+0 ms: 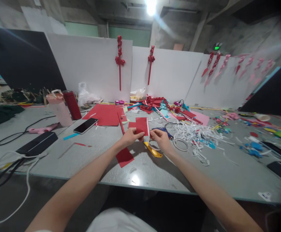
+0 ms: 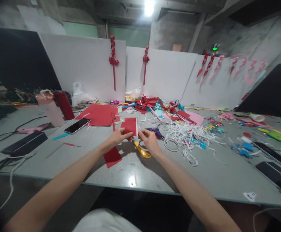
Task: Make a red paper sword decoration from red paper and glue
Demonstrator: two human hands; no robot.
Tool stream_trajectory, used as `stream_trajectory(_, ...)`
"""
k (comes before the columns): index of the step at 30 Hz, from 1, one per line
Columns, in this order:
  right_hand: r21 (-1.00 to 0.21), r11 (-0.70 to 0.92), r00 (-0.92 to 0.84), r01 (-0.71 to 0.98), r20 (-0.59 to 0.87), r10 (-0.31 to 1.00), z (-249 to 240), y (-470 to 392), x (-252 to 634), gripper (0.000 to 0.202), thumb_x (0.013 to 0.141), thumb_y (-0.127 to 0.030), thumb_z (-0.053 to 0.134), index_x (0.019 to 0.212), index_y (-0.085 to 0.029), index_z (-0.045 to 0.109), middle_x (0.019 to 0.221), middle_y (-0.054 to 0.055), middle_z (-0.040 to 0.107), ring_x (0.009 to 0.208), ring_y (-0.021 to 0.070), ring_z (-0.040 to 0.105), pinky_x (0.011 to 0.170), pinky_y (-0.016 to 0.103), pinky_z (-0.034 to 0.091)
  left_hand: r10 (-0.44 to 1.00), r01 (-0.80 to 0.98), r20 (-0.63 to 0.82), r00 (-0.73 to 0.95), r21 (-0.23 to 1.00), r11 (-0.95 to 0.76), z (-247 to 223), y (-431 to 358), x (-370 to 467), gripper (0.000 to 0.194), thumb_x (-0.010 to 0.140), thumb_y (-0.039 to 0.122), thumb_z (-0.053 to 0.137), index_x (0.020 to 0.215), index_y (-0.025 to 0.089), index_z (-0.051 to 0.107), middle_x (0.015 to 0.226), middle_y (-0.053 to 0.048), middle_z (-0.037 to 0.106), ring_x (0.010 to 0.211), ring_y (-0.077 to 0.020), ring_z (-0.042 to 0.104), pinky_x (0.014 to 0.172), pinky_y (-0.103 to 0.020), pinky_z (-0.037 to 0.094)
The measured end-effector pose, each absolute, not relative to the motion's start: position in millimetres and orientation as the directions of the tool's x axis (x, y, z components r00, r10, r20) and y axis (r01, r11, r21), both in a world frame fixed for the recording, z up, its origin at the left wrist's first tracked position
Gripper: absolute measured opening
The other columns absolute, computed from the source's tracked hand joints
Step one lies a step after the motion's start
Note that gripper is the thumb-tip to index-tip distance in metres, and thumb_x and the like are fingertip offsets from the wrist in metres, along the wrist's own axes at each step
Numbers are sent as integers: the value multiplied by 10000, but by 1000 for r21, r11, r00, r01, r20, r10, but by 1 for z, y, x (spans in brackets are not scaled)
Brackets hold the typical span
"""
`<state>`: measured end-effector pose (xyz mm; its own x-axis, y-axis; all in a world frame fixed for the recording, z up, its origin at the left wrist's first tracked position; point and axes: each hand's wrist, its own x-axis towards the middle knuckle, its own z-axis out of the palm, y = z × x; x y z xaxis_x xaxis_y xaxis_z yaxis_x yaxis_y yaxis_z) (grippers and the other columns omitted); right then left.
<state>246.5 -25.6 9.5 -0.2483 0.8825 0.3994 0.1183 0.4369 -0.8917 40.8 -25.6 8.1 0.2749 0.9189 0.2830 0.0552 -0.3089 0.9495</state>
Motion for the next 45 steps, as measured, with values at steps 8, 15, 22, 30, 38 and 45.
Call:
stream_trajectory(8,-898,427,-175,109,405,897,11,-27,247,429,868,-591,659,738,-182,667,633,-1,591,599,150,516,600,273,418,913,-8,318,255,945,-327,5,-25,47,479,778,590,758,736,118,688,672,-72,705,600,-150,646,630,-273,530)
stream_trajectory(15,-916,393,-228,78,367,902,8,-23,248,395,810,-561,734,747,-174,682,646,-1,617,593,146,533,597,273,429,910,64,334,244,931,-359,4,-27,47,460,790,566,754,688,124,673,628,-50,680,584,-136,620,603,-249,500)
stream_trajectory(22,-910,408,-115,71,399,910,4,-23,246,403,822,-572,726,800,-170,725,660,10,636,613,153,536,606,276,433,946,-187,242,215,961,-203,-8,-27,60,493,726,560,828,874,99,736,825,-109,758,670,-169,691,698,-307,577)
stream_trajectory(30,-909,404,-114,104,393,912,4,-26,241,434,819,-603,711,805,-169,726,687,33,676,630,172,577,631,296,472,956,-274,192,221,953,-128,-12,-33,70,498,661,526,883,861,89,754,800,-107,760,656,-168,694,716,-324,590)
stream_trajectory(38,-755,565,-63,333,580,812,6,-33,243,263,887,-445,697,906,-183,712,844,65,753,751,205,681,721,319,525,959,-177,246,141,959,-220,-10,-32,67,425,720,498,845,815,92,763,786,-120,761,661,-184,702,708,-318,580)
stream_trajectory(45,-528,695,-277,488,661,697,12,-38,247,182,946,-311,610,919,-209,759,907,68,788,751,216,716,729,328,539,941,-12,305,144,952,-307,-9,-33,62,360,817,469,766,838,109,763,794,-112,766,725,-206,727,727,-306,573)
